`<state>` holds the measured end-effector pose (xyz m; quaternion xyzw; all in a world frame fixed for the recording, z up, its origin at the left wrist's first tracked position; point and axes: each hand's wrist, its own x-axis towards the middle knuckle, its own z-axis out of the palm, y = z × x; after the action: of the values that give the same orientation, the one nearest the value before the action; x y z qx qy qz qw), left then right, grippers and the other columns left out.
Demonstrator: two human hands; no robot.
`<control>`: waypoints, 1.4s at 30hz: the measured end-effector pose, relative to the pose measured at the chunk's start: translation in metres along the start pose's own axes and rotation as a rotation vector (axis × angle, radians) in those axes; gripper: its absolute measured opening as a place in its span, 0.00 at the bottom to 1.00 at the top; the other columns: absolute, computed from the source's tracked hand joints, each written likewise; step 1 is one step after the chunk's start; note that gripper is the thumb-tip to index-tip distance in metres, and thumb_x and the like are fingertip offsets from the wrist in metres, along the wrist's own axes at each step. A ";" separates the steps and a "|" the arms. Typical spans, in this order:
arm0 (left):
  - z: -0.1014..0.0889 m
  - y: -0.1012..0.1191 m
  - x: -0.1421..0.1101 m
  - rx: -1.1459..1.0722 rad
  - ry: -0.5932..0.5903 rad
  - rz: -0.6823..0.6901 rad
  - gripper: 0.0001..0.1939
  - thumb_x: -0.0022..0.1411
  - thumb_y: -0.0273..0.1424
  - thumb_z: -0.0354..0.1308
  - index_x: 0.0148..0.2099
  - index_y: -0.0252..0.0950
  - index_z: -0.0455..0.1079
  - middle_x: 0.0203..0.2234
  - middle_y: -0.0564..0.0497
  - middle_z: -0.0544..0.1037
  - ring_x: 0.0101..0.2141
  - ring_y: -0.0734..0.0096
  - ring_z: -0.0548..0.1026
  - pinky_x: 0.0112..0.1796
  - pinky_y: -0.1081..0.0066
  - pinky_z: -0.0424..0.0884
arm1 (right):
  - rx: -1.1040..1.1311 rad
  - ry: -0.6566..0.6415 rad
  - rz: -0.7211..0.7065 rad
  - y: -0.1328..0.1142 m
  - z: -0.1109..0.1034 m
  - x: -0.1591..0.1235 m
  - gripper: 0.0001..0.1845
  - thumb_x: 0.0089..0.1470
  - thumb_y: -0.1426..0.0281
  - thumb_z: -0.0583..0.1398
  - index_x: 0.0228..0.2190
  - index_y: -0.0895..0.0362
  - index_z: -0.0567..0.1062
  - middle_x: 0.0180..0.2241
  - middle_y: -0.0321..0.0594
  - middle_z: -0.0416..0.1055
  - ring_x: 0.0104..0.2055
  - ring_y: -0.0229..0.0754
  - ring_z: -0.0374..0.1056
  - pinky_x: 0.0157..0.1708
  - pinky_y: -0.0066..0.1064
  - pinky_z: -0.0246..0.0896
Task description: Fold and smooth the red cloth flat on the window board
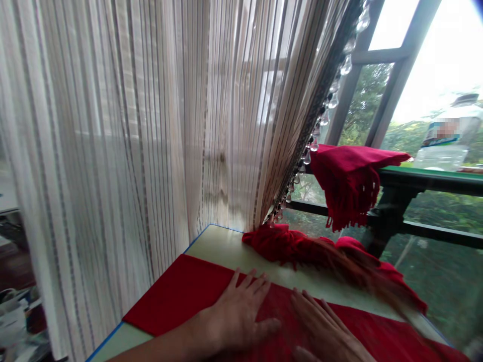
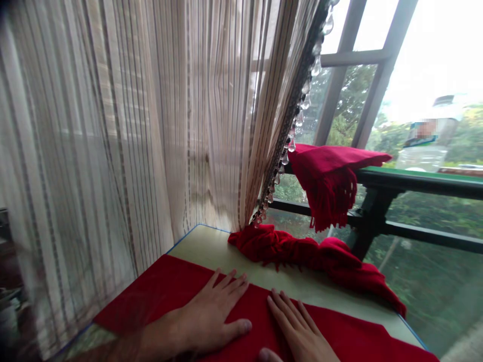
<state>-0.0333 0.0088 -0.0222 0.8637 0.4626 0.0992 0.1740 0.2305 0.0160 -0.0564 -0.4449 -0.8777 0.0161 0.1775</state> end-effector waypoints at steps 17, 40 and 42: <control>-0.031 -0.033 -0.042 0.106 0.018 -0.219 0.35 0.70 0.56 0.42 0.72 0.48 0.49 0.71 0.48 0.45 0.70 0.47 0.38 0.64 0.37 0.33 | 0.053 -0.167 -0.007 0.026 0.019 0.004 0.42 0.54 0.46 0.61 0.63 0.39 0.48 0.66 0.31 0.47 0.67 0.57 0.46 0.65 0.52 0.47; -0.066 -0.125 -0.071 0.245 0.223 -0.571 0.33 0.71 0.50 0.42 0.71 0.39 0.55 0.70 0.43 0.51 0.69 0.40 0.44 0.61 0.33 0.41 | 0.094 -0.165 0.044 -0.007 -0.007 0.004 0.44 0.54 0.40 0.55 0.64 0.49 0.55 0.67 0.40 0.48 0.69 0.57 0.42 0.66 0.50 0.42; -0.076 -0.116 -0.047 0.234 0.280 -0.522 0.32 0.72 0.49 0.39 0.71 0.39 0.55 0.69 0.43 0.52 0.68 0.41 0.46 0.61 0.34 0.46 | 0.101 -0.186 0.044 -0.004 -0.003 0.006 0.46 0.53 0.39 0.54 0.65 0.48 0.53 0.67 0.39 0.46 0.69 0.56 0.41 0.66 0.50 0.39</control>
<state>-0.1733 0.0443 0.0022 0.7079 0.6963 0.1150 0.0276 0.2257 0.0180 -0.0513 -0.4512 -0.8784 0.1053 0.1171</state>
